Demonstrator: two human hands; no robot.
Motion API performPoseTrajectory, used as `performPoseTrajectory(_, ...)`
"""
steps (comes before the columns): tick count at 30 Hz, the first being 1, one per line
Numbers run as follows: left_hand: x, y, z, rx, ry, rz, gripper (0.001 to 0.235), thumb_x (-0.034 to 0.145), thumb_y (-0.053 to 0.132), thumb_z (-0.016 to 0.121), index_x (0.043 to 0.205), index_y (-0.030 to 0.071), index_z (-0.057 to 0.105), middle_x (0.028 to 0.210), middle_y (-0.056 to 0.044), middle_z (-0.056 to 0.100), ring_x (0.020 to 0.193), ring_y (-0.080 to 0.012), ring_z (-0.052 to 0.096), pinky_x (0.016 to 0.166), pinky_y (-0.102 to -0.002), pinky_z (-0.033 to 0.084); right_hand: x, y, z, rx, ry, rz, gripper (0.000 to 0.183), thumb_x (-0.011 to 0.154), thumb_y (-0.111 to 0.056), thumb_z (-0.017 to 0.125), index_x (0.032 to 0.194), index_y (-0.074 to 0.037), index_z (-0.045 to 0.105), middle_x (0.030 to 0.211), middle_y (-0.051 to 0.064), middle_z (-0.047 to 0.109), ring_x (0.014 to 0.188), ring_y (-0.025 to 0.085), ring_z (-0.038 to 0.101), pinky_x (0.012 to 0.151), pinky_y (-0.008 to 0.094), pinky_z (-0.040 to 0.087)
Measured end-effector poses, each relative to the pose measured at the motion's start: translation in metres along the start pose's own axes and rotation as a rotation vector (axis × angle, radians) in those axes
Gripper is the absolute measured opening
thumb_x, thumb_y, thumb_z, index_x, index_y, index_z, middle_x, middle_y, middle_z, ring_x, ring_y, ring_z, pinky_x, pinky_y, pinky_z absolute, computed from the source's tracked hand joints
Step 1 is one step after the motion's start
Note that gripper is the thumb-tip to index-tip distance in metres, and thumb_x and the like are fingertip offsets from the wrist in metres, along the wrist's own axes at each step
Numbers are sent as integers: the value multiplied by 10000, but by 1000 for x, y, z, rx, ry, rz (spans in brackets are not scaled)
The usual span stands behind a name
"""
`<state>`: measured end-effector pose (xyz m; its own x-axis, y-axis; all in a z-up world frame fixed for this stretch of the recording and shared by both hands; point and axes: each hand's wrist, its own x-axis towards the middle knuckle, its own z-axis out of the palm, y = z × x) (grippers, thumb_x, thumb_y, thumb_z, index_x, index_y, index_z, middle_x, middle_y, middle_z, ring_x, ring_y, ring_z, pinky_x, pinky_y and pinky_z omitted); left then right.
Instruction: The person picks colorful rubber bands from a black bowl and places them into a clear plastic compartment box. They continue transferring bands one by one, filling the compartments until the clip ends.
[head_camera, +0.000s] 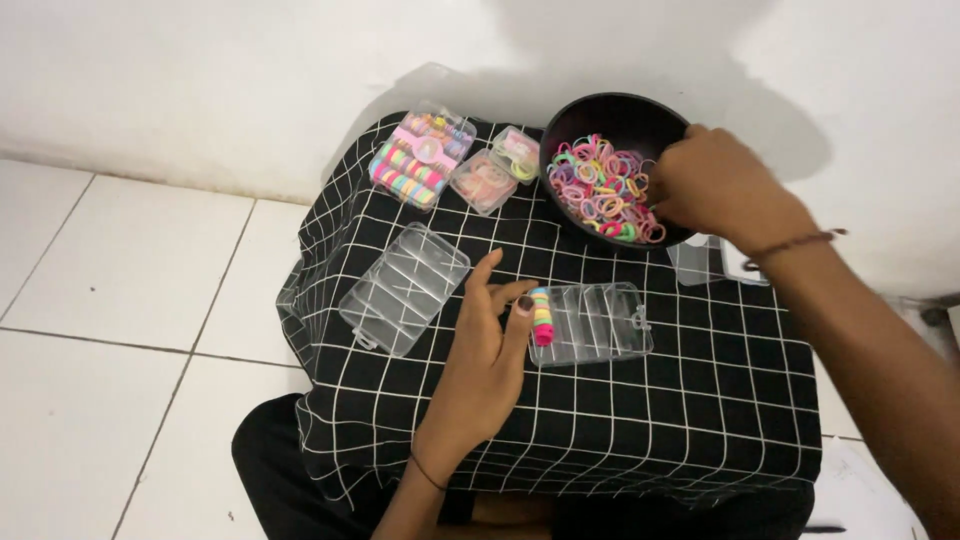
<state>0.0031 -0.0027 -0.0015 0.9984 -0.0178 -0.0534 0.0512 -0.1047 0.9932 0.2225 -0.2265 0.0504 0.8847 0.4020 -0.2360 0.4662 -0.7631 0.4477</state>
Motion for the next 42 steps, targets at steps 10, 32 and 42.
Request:
performPoseTrajectory(10,0,-3,-1,-25,9,26,812,969,573,318,1601,89,161,1434,-137,597,1319,-224,570,1085,-409,445,-4,-17,-19,82,-111,174,349,891,-159,514,1039,15,778,1057,279,716,932,435,722,778,484,604)
performPoseTrajectory(32,-1,0,-2,-24,-1,5,882,926,656,290,1606,110,153,1471,-143,567,1371,-236,541,1095,-424,445,-33,-4,-20,224,286,47,400,984,-180,570,610,-40,570,642,124,645,903,366,563,768,463,459)
performPoseTrajectory(42,-3,2,-2,-14,-1,10,908,921,672,278,1607,91,152,1472,-166,556,1380,-248,532,1101,-432,439,-106,-74,-19,908,628,-21,26,1059,-62,706,1075,-81,700,873,28,728,723,96,673,659,239,503)
